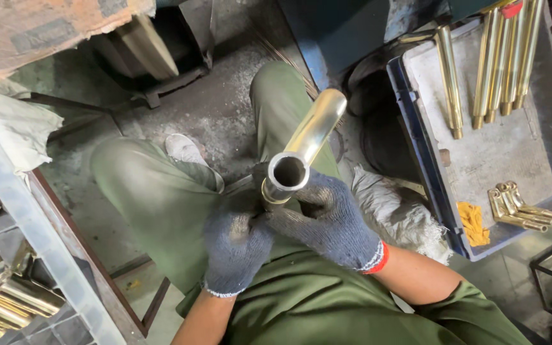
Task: The person assembles various brass faucet components by inserting threaded pipes and spouts into the main faucet body and tightening them by hand while wearing gloves.
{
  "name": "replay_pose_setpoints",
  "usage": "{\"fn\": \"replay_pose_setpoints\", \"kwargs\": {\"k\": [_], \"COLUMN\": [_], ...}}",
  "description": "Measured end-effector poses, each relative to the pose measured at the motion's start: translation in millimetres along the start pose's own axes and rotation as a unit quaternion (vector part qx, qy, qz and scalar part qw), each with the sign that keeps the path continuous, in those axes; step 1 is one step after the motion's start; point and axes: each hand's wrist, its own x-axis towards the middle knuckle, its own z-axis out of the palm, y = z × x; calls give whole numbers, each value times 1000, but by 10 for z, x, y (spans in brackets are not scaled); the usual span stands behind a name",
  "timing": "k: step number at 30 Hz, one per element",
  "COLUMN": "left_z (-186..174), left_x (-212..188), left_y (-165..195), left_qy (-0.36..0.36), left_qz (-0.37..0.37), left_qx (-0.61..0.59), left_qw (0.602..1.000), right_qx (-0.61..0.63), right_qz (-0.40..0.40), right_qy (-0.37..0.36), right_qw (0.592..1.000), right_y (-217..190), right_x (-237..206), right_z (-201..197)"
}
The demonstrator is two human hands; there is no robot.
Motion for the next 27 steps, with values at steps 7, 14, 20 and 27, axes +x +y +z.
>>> {"fn": "replay_pose_setpoints", "kwargs": {"k": [7, 14, 20, 27], "left_z": [-363, -766, -623, -509], "left_x": [307, 470, 316, -238], "left_y": [160, 326, 86, -211], "left_qy": [-116, -44, -110, 45], "left_qz": [-113, -139, -228, -302], "left_qx": [62, -150, -16, -209], "left_qw": [985, 978, 967, 929], "right_qx": [-175, -309, -422, -287], "right_qz": [13, -37, -133, -113], "right_qy": [31, 4, 11, -1], "right_qw": [984, 950, 897, 951], "right_y": [8, 73, 48, -22], "right_x": [106, 51, 0, 44], "right_z": [-102, -219, -315, -403]}}
